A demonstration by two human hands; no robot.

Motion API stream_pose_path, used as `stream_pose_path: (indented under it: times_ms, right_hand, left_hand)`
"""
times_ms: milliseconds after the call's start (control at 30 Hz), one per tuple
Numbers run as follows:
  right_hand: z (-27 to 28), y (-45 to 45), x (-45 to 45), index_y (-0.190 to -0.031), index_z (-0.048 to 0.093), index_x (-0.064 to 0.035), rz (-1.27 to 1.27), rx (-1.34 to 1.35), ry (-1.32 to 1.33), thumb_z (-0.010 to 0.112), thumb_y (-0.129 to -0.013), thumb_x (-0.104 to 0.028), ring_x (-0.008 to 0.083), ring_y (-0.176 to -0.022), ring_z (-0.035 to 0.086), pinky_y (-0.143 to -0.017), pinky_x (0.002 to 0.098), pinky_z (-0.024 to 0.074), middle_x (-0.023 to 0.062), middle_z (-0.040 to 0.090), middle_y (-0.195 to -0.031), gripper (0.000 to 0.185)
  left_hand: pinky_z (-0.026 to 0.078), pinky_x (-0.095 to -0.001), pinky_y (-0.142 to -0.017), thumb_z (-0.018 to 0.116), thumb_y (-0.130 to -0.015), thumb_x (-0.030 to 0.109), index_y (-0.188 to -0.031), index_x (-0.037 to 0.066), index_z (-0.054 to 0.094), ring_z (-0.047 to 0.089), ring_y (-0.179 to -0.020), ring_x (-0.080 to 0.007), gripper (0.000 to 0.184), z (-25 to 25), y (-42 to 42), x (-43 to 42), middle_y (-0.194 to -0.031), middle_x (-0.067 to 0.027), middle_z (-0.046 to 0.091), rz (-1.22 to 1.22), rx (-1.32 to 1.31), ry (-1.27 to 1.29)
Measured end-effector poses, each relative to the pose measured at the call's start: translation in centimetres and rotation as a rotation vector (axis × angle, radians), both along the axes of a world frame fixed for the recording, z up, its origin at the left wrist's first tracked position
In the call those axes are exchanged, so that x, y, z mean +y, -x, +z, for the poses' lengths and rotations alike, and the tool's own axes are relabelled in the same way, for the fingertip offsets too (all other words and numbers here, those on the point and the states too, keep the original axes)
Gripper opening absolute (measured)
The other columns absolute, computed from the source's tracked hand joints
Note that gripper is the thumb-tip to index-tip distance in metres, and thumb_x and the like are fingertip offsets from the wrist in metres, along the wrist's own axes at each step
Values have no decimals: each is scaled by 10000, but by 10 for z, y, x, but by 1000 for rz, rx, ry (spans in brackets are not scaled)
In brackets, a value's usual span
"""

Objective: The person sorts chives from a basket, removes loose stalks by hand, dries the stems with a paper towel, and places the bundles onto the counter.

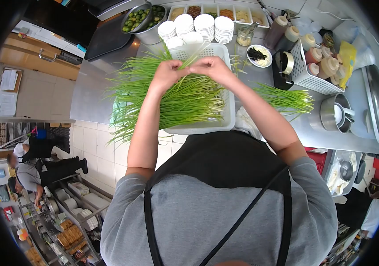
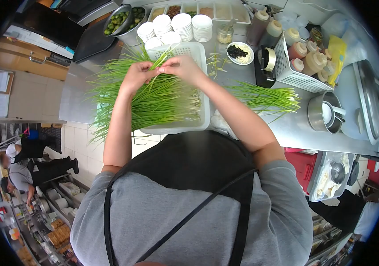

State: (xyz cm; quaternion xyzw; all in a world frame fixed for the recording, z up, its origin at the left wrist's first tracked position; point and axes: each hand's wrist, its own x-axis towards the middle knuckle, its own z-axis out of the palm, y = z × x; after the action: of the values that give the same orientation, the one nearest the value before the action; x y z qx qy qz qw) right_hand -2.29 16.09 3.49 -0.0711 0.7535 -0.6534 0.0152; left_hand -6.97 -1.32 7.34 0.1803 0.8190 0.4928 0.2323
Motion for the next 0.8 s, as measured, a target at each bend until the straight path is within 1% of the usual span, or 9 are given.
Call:
stream_pose_path:
  times_ms: [67,167,300,367,500,567,700,767,800]
  right_hand:
    - [-3,1,-8,-823,636,-13,-7,-4,218,640,-757,-162,72,-735,555,-706,226,435,29,627,-778,163]
    - [-1,1,-6,-820,630,-20,-12,-32,166,642,-754,-157,78,-746,557,-714,223,431,26,624,-786,153]
    - [1,-3,-5,-819,620,-23,17,-51,171,637,-758,-146,77,-751,552,-706,224,431,24,622,-800,139]
    - [1,-4,-5,-833,612,-30,20,-80,154,628,-762,-146,78,-754,548,-704,229,430,19,615,-815,137]
    - [1,-2,3,-843,604,-35,-27,-61,218,624,-765,-154,76,-759,543,-707,228,427,11,604,-811,144]
    - [3,-2,7,-825,603,-16,-119,-63,154,609,-765,-129,86,-711,543,-638,222,430,19,607,-783,129]
    - [-9,-2,3,-815,602,-16,-113,-111,189,607,-767,-149,87,-695,539,-629,234,432,11,604,-770,142]
    - [-28,2,-2,-785,618,-36,-114,69,72,613,-750,-157,113,-671,555,-615,256,439,27,615,-767,126]
    - [-33,1,-2,-785,618,-36,-113,70,72,613,-750,-157,113,-671,555,-615,256,439,27,615,-767,126]
  left_hand:
    - [283,-193,-442,653,-740,157,-706,36,592,369,-485,-34,140,-1,-1,-1,-563,46,475,22,53,2]
    - [285,-192,-442,647,-747,148,-705,30,590,374,-488,-35,137,0,-4,-1,-562,37,477,26,45,-36]
    - [286,-193,-443,644,-751,144,-708,23,587,378,-489,-37,140,-8,-3,-3,-561,32,477,46,3,-94]
    - [285,-192,-446,642,-754,146,-705,22,583,379,-491,-38,146,-9,-4,-2,-565,31,479,54,-46,-206]
    - [289,-193,-450,644,-753,151,-700,31,578,381,-491,-38,147,-3,-9,-7,-575,35,486,51,-39,-107]
    - [293,-197,-452,644,-753,152,-686,37,570,381,-490,-38,153,-3,-11,-8,-577,39,483,54,-21,-76]
    - [289,-196,-448,645,-750,146,-684,36,568,379,-489,-38,150,-16,-5,-12,-573,44,475,45,-42,-104]
    - [283,-197,-440,652,-743,148,-682,35,569,372,-486,-34,153,-21,-4,-14,-561,47,468,88,12,-66]
    - [283,-197,-440,652,-743,148,-682,35,569,372,-486,-34,153,-24,-4,-15,-561,47,468,89,13,-66]
